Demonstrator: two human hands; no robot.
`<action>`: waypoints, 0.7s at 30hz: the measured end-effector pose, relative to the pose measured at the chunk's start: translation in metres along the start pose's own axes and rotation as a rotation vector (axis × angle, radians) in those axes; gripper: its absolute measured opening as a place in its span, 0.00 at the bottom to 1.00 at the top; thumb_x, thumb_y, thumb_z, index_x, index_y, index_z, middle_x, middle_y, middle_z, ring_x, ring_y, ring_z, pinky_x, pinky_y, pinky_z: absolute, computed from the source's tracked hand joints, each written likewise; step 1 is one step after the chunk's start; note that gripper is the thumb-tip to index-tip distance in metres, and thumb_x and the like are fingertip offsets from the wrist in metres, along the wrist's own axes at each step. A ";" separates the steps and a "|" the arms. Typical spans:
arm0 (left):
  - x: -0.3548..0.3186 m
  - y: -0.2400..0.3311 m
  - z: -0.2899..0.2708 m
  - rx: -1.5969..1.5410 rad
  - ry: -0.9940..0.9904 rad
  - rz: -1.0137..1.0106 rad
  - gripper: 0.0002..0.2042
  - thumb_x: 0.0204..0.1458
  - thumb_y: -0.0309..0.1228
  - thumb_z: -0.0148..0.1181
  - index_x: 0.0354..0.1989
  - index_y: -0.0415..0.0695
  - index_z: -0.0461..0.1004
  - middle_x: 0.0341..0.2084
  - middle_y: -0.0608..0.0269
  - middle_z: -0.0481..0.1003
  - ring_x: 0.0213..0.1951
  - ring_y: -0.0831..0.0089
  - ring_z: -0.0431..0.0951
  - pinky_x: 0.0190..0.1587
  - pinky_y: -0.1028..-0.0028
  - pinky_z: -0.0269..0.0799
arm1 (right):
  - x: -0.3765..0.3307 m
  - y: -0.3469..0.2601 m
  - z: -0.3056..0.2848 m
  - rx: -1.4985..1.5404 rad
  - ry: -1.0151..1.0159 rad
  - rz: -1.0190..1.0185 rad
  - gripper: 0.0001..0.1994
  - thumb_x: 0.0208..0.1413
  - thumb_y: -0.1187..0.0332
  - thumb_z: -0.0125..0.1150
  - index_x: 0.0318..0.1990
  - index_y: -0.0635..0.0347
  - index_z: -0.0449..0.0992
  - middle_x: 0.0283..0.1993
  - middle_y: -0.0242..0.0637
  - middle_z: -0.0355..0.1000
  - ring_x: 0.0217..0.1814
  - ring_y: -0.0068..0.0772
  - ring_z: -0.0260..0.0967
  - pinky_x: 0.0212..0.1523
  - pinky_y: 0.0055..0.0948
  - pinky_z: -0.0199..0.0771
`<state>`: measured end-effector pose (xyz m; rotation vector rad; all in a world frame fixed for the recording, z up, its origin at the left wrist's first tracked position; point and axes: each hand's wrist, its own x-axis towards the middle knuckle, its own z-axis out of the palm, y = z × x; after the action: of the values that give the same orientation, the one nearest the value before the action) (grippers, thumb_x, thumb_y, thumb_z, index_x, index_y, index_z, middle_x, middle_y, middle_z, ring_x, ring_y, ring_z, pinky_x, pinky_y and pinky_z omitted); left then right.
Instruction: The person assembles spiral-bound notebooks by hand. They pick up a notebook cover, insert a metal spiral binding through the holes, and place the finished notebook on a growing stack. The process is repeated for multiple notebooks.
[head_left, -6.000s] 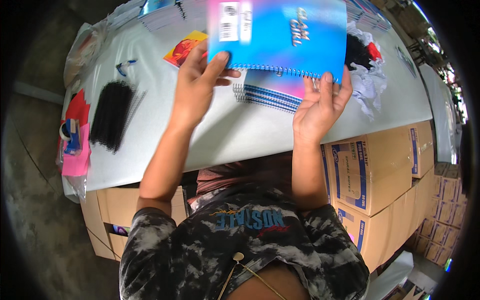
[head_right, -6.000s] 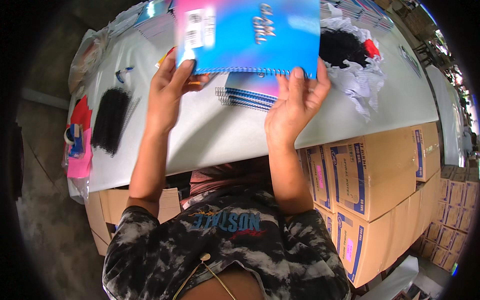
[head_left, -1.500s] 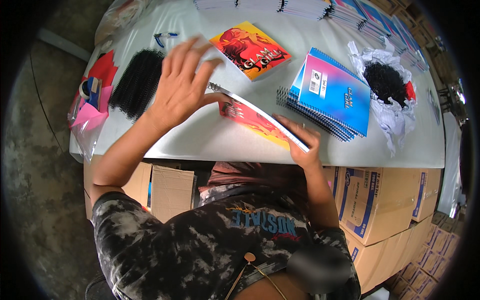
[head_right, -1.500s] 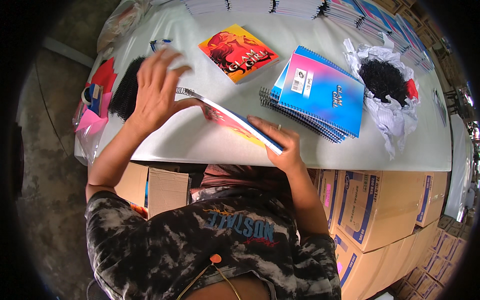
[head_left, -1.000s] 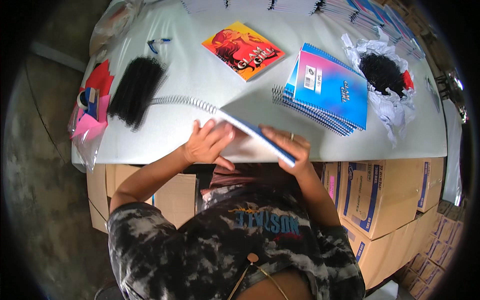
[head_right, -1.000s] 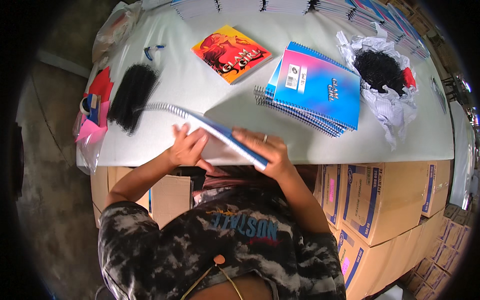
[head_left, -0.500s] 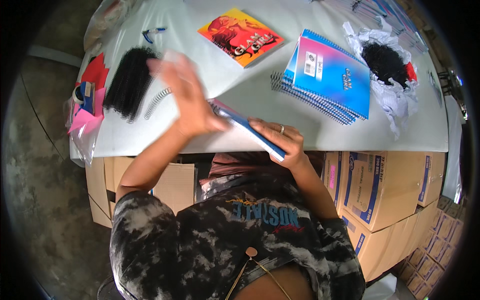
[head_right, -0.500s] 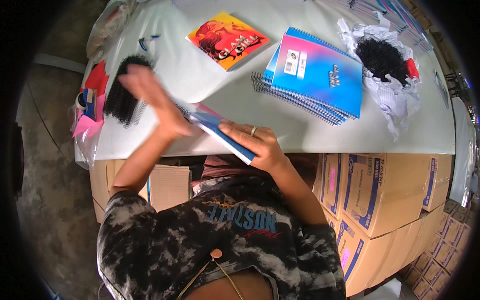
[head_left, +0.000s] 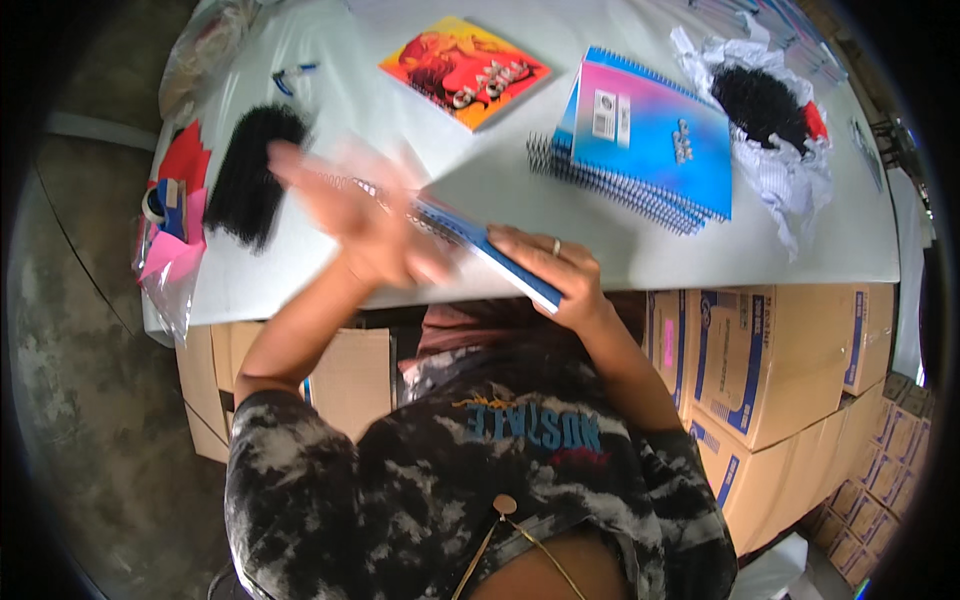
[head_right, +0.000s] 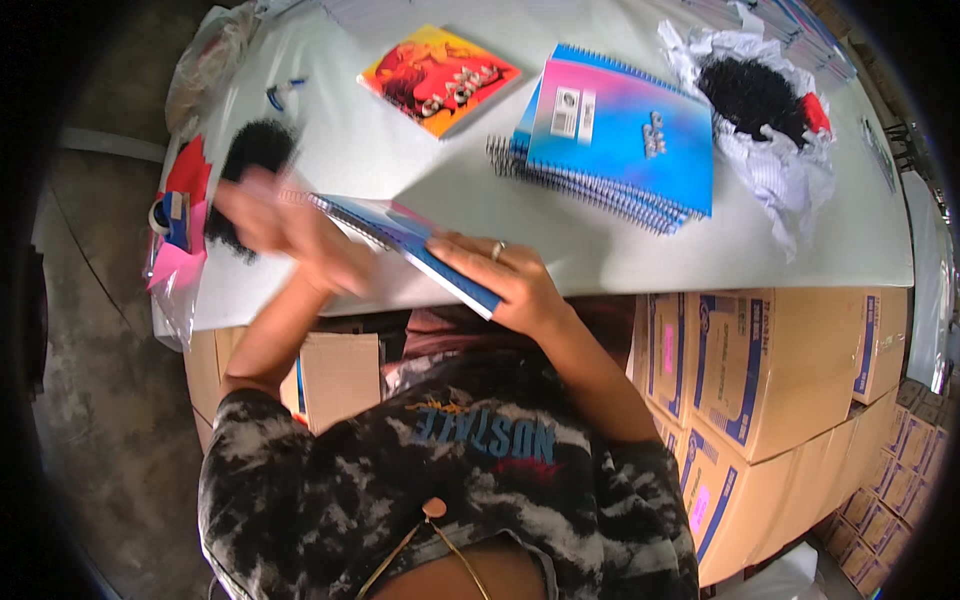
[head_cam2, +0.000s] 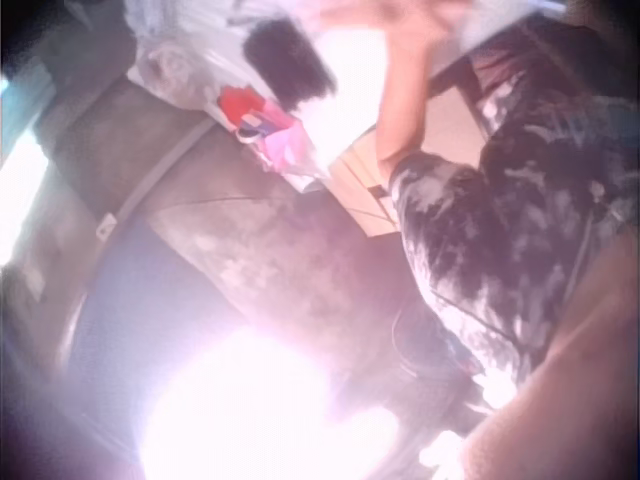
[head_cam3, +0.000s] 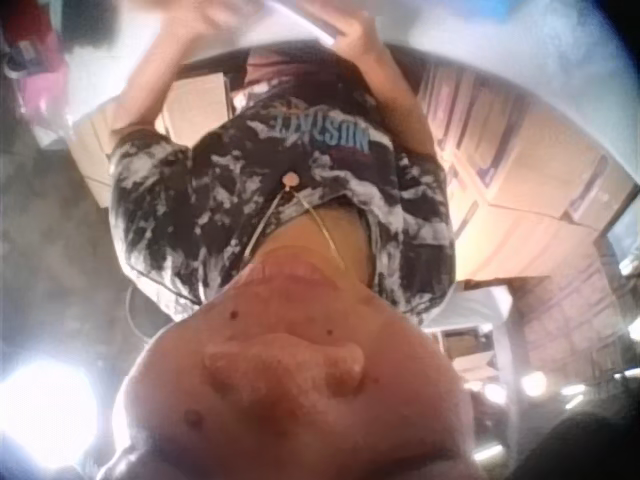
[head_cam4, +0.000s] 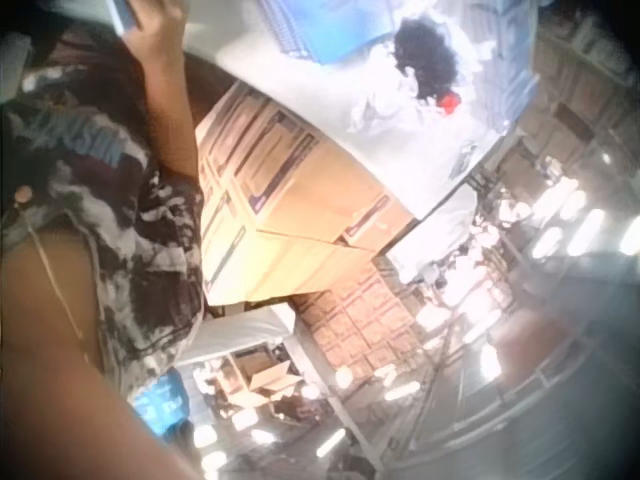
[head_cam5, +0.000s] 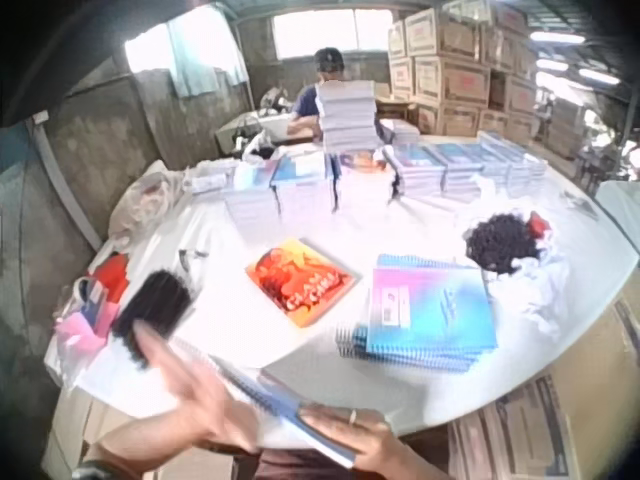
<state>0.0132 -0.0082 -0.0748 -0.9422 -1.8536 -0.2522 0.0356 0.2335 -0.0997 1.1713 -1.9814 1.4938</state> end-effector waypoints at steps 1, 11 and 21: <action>0.007 -0.006 0.004 0.002 0.069 -0.101 0.52 0.43 0.69 0.37 0.56 0.23 0.50 0.59 0.33 0.45 0.61 0.40 0.42 0.60 0.44 0.31 | 0.003 -0.001 0.004 0.031 -0.019 -0.012 0.18 0.41 0.79 0.61 0.45 0.66 0.74 0.43 0.48 0.73 0.43 0.41 0.74 0.43 0.32 0.74; 0.008 0.058 0.016 -0.171 -0.090 -0.169 0.41 0.44 0.66 0.45 0.59 0.45 0.56 0.47 0.41 0.62 0.56 0.51 0.57 0.53 0.46 0.51 | 0.008 -0.001 0.012 0.031 -0.004 -0.048 0.21 0.41 0.79 0.60 0.48 0.61 0.72 0.44 0.43 0.73 0.45 0.41 0.73 0.44 0.33 0.73; -0.007 0.023 0.033 -0.154 0.093 -0.369 0.38 0.51 0.58 0.38 0.54 0.29 0.54 0.50 0.34 0.56 0.53 0.43 0.55 0.51 0.44 0.44 | 0.008 0.004 0.018 0.007 0.051 0.029 0.22 0.40 0.80 0.58 0.48 0.62 0.71 0.42 0.41 0.74 0.36 0.39 0.74 0.35 0.31 0.74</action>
<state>0.0084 0.0221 -0.1017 -0.6703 -1.9329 -0.6605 0.0309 0.2145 -0.1027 1.1010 -1.9689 1.5309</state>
